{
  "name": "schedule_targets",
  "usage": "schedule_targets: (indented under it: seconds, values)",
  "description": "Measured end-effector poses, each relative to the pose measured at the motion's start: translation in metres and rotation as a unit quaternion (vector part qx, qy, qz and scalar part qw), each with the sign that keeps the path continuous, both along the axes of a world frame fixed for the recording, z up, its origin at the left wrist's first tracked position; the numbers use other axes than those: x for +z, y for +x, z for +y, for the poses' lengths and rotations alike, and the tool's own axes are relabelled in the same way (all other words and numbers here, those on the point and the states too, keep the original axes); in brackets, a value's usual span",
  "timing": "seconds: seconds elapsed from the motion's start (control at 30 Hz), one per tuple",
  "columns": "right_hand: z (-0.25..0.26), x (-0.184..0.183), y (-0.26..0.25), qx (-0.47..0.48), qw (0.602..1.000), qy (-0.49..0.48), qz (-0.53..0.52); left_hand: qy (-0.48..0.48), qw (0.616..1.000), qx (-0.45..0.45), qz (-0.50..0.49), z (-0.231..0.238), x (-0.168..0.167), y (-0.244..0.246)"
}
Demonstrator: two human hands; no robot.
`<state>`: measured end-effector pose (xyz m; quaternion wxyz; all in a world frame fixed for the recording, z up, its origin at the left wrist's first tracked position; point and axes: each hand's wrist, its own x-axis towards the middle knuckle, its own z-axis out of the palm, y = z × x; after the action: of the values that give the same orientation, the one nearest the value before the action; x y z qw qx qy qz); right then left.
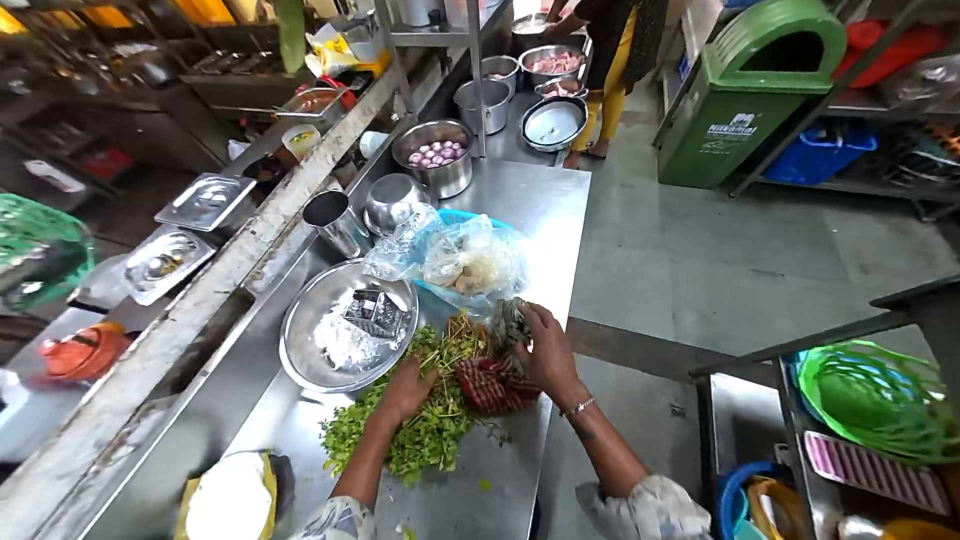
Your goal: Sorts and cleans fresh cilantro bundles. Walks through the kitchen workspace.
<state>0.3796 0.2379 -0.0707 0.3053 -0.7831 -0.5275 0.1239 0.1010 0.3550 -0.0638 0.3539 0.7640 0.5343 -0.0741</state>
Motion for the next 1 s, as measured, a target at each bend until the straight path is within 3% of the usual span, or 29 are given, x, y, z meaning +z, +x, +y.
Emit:
schedule_targets:
  seconds: [0.1, 0.23, 0.3, 0.4, 0.53, 0.63, 0.77, 0.87, 0.93, 1.0]
  values:
    - [-0.02, -0.01, -0.037, 0.055, 0.998, 0.004, 0.038, 0.037, 0.999, -0.025, 0.024, -0.001, 0.0, -0.003]
    - [-0.023, -0.034, -0.063, 0.123, 0.975, -0.186, 0.02, -0.005, 0.996, -0.041, 0.074, 0.004, -0.001, 0.004]
    - [-0.019, -0.038, -0.064, 0.139, 0.963, -0.232, 0.002, -0.017, 0.995, -0.048, 0.09, 0.011, -0.001, 0.007]
    - [-0.018, -0.042, -0.049, 0.139, 0.975, -0.168, 0.05, -0.026, 0.995, -0.046, 0.083, 0.012, 0.005, 0.005]
    - [-0.019, -0.034, -0.022, -0.001, 0.989, -0.014, 0.148, -0.01, 1.0, 0.002, 0.006, -0.003, 0.009, -0.02]
    - [-0.008, -0.032, -0.008, -0.073, 0.991, -0.019, 0.114, 0.024, 0.993, 0.093, -0.073, -0.018, 0.015, -0.056]
    - [0.005, -0.023, -0.013, -0.072, 0.997, -0.028, 0.007, 0.087, 0.972, 0.173, -0.134, -0.031, 0.023, -0.112]
    - [0.007, -0.004, -0.041, 0.035, 0.995, 0.073, -0.064, 0.124, 0.972, 0.163, -0.116, -0.044, 0.036, -0.153]
    - [0.013, -0.003, -0.059, 0.181, 0.978, 0.069, -0.076, 0.134, 0.978, 0.141, -0.082, -0.049, 0.039, -0.172]
    - [0.025, -0.011, -0.076, 0.337, 0.934, 0.031, -0.11, 0.117, 0.987, 0.109, -0.031, -0.053, 0.036, -0.182]
